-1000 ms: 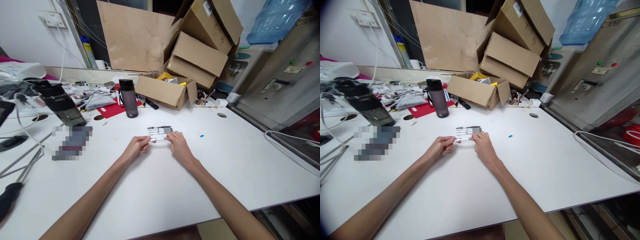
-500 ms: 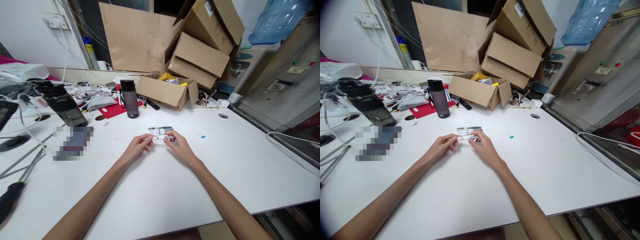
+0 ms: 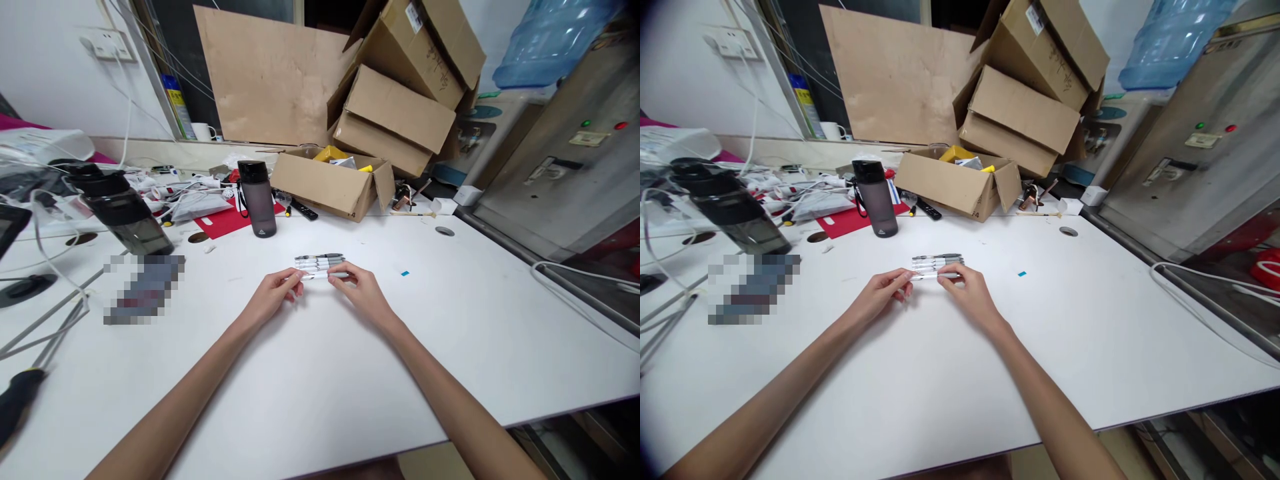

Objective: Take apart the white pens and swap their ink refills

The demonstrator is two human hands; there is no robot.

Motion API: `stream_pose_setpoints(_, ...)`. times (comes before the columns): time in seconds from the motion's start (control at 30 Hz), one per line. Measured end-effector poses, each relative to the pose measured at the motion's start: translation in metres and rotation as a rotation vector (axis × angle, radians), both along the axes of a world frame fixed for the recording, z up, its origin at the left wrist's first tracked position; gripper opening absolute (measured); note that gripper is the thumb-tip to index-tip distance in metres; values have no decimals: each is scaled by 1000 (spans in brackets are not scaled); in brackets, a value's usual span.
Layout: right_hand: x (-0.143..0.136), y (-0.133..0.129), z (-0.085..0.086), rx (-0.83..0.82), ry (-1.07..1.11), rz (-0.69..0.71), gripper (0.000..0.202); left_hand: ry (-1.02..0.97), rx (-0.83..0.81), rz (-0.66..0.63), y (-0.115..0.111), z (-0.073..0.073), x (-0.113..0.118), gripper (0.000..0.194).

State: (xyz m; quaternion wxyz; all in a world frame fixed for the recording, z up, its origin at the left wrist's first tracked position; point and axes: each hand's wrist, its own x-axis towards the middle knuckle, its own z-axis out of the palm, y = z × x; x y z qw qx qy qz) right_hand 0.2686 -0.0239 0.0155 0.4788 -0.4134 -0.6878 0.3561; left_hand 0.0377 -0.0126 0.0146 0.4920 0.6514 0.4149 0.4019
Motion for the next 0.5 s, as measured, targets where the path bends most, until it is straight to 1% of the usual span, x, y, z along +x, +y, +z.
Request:
stream_pose_setpoints(0.07, 1, 0, 1, 38, 23, 5, 17, -5, -12, 5, -1, 0, 1, 38)
stream_pose_setpoints(0.1, 1, 0, 2, 25, 32, 2, 19, -7, -19, 5, -1, 0, 1, 38)
stream_pose_setpoints(0.2, 2, -1, 3, -83, 38, -17, 22, -10, -36, -1, -1, 0, 2, 36)
stream_pose_setpoints(0.23, 2, -1, 4, -97, 35, -14, 22, -11, -39, -4, -1, 0, 2, 36)
stream_pose_setpoints(0.37, 3, -1, 4, 13, 48, 40, 15, -30, -42, -10, -1, -1, 2, 36)
stream_pose_setpoints(0.4, 3, 0, 4, 26, 59, 49, 16, -35, -44, -12, -1, -1, 2, 36)
stream_pose_setpoints(0.5, 2, 0, 3, -41, 74, 39, 20, -42, -52, -22, -1, -1, 2, 37)
